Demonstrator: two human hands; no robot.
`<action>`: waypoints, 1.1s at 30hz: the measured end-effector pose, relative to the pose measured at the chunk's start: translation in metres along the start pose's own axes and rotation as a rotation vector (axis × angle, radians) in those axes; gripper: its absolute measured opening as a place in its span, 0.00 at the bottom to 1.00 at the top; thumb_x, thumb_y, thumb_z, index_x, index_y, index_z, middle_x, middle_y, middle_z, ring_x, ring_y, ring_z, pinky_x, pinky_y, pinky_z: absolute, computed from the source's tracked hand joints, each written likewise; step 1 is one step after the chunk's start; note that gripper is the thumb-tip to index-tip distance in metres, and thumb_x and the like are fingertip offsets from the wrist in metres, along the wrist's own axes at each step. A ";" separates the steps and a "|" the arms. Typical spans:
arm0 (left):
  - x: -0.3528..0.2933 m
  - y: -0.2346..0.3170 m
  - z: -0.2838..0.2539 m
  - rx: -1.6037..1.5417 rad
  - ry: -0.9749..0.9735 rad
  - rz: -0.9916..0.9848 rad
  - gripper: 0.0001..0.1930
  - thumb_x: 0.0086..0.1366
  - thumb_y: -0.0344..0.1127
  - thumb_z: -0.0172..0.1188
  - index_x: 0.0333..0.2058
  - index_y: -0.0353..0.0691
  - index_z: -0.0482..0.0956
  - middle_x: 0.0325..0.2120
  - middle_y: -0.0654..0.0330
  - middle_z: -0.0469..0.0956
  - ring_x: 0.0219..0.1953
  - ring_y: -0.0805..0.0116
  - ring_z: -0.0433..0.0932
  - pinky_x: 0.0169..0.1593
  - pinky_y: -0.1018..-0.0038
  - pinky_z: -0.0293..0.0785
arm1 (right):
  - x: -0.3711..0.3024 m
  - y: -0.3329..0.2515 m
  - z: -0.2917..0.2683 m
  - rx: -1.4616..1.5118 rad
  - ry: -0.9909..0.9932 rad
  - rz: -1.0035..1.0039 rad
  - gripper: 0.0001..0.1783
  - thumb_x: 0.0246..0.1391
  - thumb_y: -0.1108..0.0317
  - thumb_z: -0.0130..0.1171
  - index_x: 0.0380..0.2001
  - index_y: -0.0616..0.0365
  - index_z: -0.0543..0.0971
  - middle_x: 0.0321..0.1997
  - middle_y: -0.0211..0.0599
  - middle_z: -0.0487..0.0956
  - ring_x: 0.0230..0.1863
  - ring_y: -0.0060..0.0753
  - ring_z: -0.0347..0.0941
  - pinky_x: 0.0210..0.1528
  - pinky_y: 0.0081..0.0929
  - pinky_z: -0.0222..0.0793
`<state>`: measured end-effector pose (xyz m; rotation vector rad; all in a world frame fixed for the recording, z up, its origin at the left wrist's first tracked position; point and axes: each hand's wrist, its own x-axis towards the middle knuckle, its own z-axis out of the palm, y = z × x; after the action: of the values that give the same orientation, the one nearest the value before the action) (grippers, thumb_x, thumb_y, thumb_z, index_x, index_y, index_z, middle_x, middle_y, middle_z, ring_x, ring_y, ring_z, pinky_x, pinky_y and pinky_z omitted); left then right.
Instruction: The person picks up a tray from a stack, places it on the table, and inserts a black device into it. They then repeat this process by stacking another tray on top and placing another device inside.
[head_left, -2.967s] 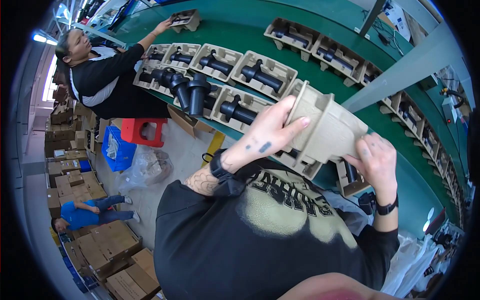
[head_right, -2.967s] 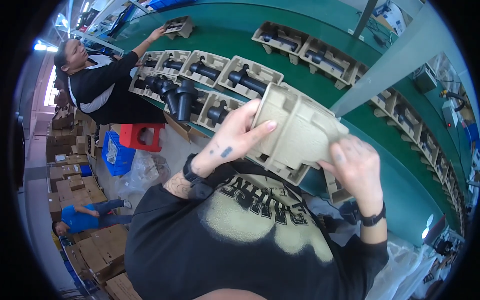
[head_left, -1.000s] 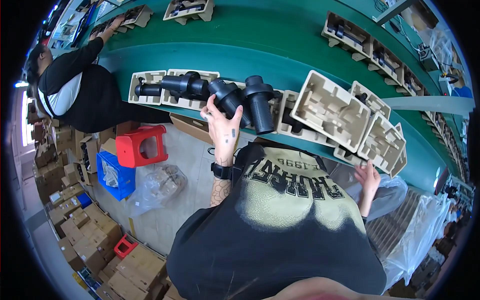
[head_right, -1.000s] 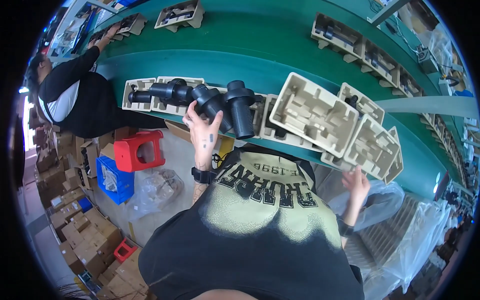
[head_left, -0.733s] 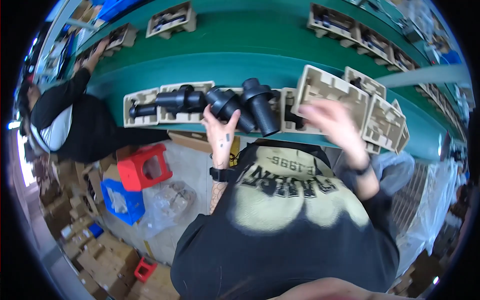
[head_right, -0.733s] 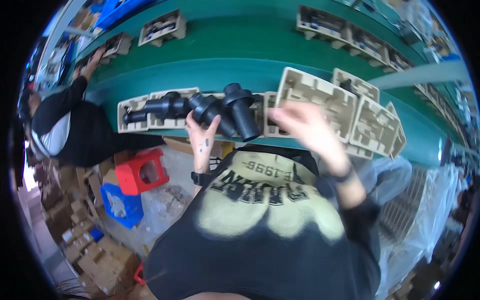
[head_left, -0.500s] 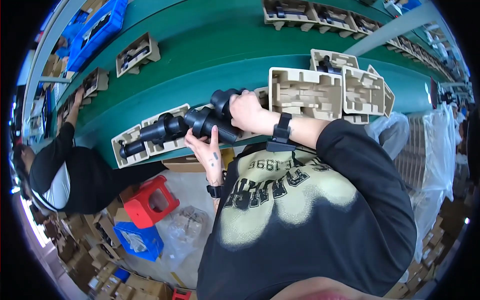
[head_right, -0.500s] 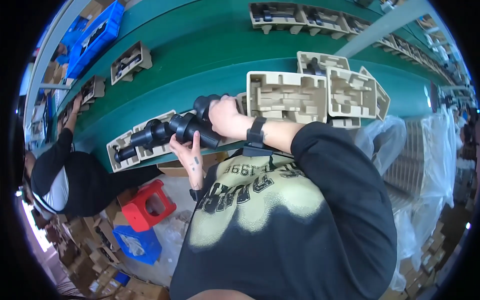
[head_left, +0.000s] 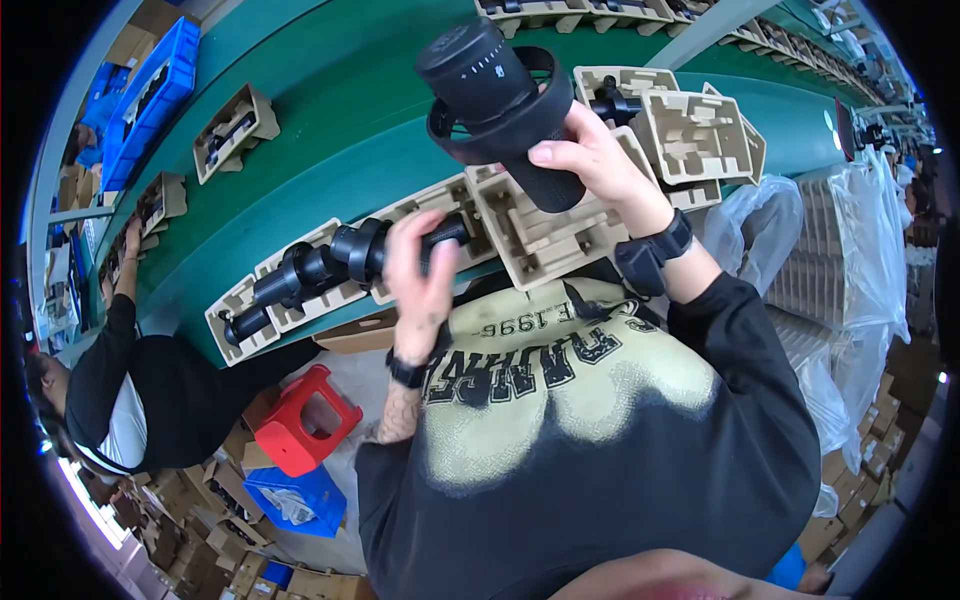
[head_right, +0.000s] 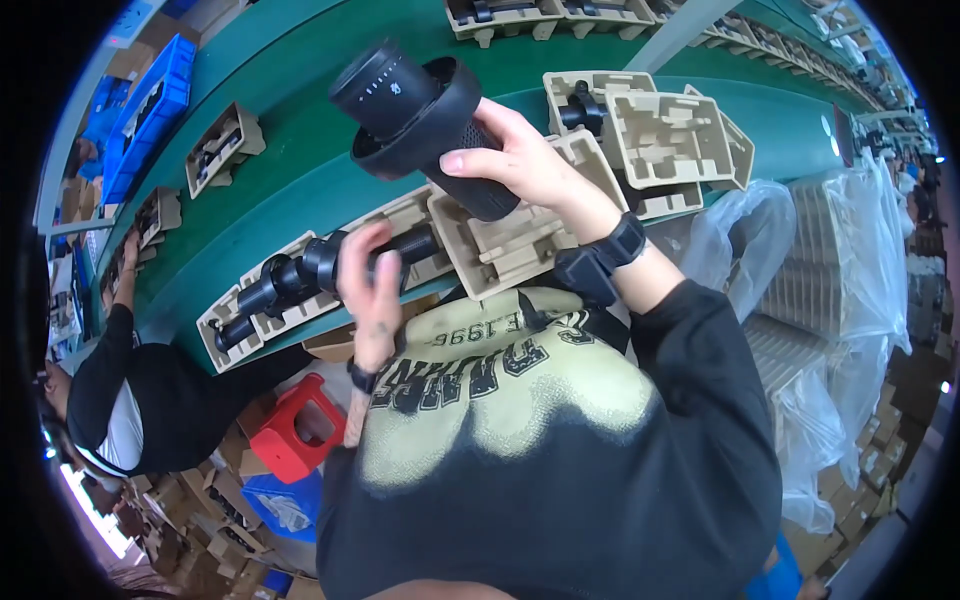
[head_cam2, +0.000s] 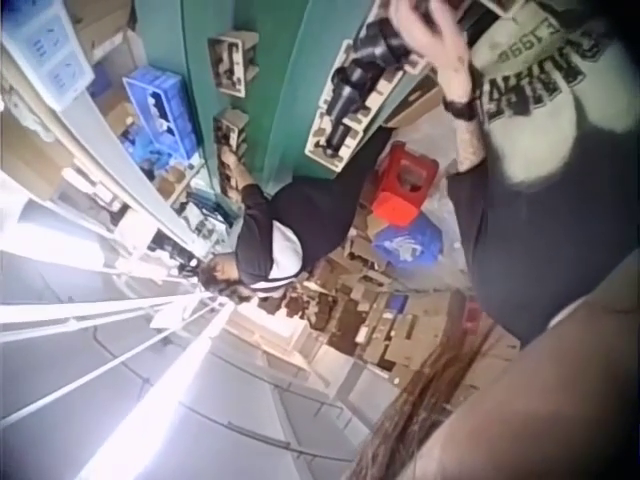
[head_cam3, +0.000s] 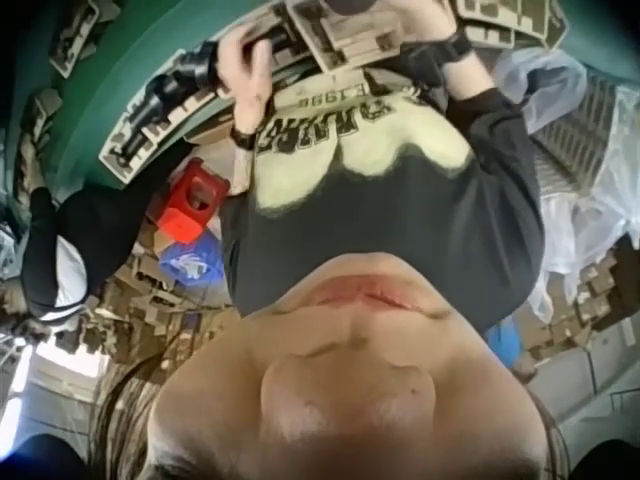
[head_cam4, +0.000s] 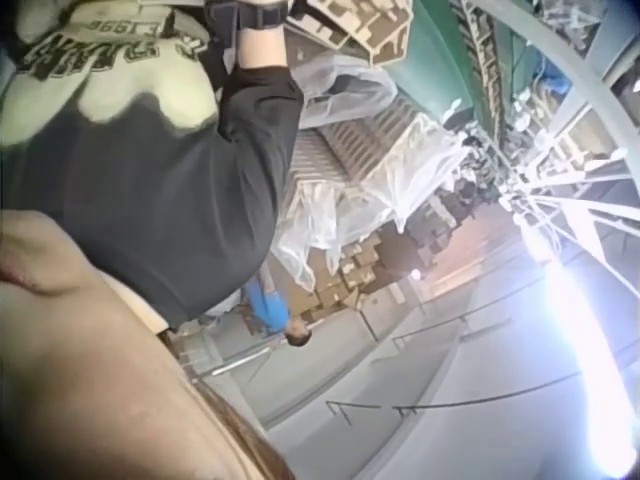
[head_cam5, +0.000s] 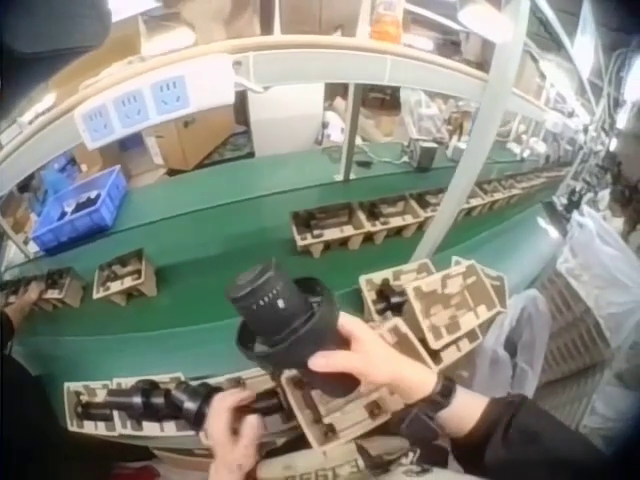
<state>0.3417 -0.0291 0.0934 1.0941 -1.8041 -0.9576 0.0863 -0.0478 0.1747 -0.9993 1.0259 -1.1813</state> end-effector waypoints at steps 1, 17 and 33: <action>0.018 0.015 0.013 0.021 -0.112 0.053 0.21 0.57 0.33 0.62 0.49 0.35 0.72 0.50 0.49 0.70 0.52 0.53 0.70 0.55 0.64 0.66 | 0.006 0.001 0.003 0.041 0.053 0.021 0.42 0.38 0.60 0.70 0.57 0.64 0.66 0.48 0.41 0.76 0.48 0.29 0.73 0.54 0.29 0.68; 0.059 0.182 -0.057 -0.541 -0.123 0.552 0.04 0.58 0.25 0.58 0.32 0.34 0.77 0.32 0.53 0.76 0.31 0.65 0.78 0.37 0.73 0.75 | -0.091 -0.048 -0.127 -0.672 0.532 -0.143 0.28 0.37 0.73 0.69 0.47 0.63 0.74 0.40 0.33 0.78 0.41 0.26 0.74 0.47 0.24 0.68; 0.012 0.188 -0.067 -0.650 0.405 0.517 0.10 0.58 0.36 0.64 0.25 0.39 0.74 0.23 0.64 0.75 0.24 0.75 0.73 0.27 0.82 0.68 | -0.048 -0.050 -0.134 -0.891 0.232 0.001 0.39 0.38 0.70 0.66 0.57 0.66 0.65 0.44 0.36 0.76 0.45 0.25 0.70 0.52 0.22 0.64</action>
<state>0.3388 0.0105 0.2896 0.3470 -1.2111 -0.8335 -0.0592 -0.0145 0.1961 -1.5547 1.8099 -0.8335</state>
